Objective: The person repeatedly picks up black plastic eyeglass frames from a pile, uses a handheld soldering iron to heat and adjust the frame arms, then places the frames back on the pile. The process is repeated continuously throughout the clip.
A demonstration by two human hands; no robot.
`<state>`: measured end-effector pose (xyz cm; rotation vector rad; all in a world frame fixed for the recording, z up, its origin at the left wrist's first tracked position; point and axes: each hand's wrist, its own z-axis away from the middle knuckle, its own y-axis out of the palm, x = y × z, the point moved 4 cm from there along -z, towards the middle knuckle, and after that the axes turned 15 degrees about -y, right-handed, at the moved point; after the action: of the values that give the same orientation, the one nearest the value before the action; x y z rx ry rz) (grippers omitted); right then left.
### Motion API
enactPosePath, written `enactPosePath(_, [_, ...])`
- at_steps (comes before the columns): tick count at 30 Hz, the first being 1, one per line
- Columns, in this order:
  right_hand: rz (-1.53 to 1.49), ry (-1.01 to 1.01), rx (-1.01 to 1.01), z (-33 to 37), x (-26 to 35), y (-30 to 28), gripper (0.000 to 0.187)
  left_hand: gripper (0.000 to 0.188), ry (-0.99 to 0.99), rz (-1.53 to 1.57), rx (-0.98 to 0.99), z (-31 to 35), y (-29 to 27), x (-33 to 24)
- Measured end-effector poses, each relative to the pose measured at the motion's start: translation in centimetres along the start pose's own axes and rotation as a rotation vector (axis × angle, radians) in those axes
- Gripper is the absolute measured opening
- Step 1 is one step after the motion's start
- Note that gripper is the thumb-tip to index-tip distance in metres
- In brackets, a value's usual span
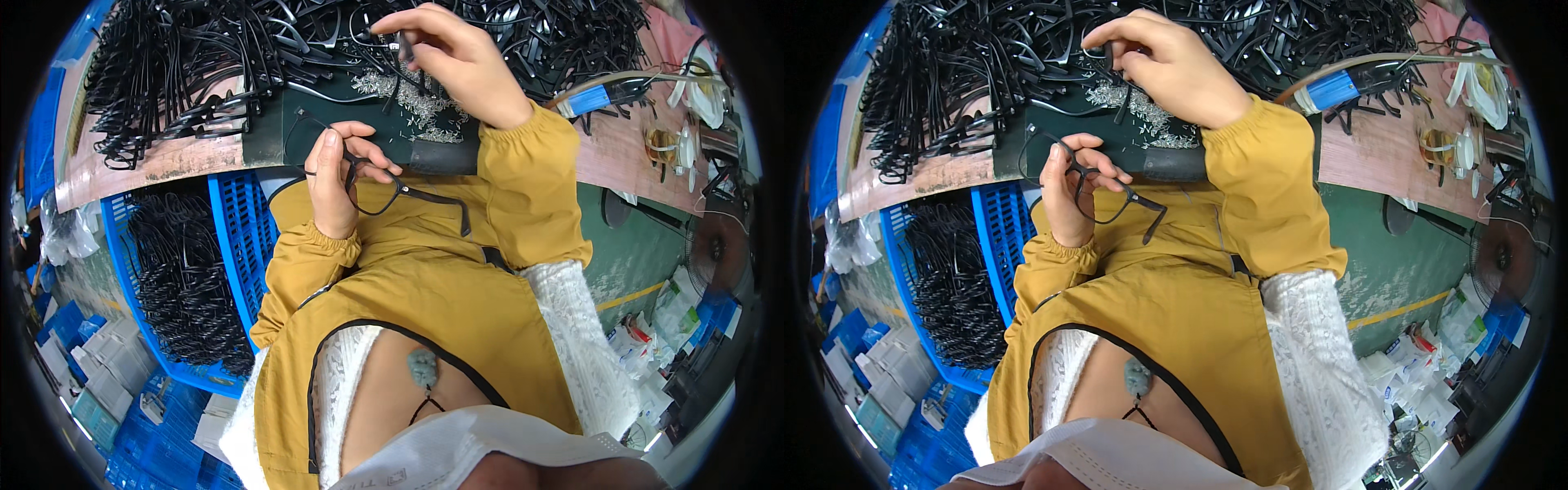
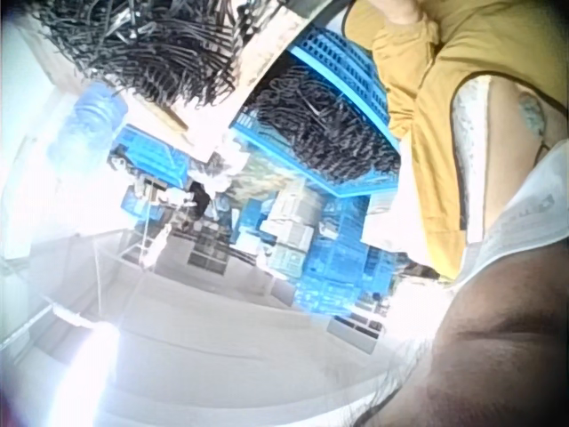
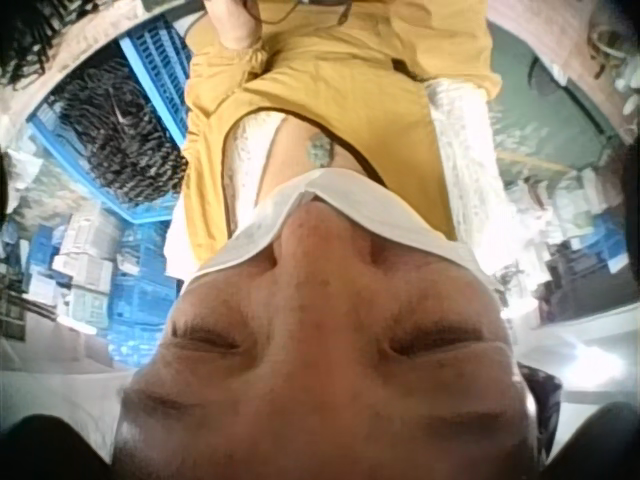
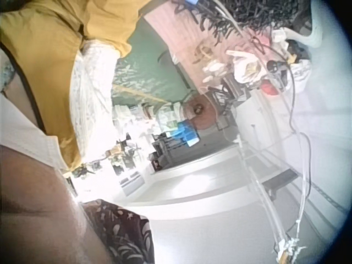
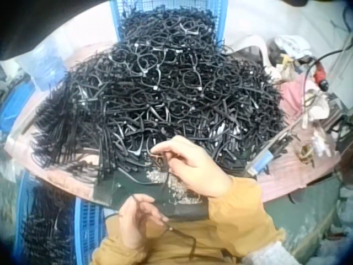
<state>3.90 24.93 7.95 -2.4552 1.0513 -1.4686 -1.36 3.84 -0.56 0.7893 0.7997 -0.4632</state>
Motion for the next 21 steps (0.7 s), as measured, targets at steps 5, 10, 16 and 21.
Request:
enactPosePath(5, [0.217, -0.305, -0.153, 5.2, 6.1, -2.8, 0.028, 0.061, -0.096, 0.035, 0.006, -0.1, 0.2, -0.6])
enactPosePath(10, [0.232, -0.240, -0.581, 11.8, 9.1, -5.3, 0.014, 0.063, -0.465, -0.060, 0.209, 0.5, 2.3, 0.5])
enactPosePath(16, [-0.030, 0.520, -0.429, 17.0, 2.6, 0.3, 0.014, 0.052, -0.998, 0.009, 0.528, 2.1, 5.9, 4.4])
enactPosePath(21, [-0.196, 0.336, -0.410, 17.2, 1.9, 1.1, 0.017, 0.038, -0.926, 0.042, 0.505, 1.5, 5.8, 4.3])
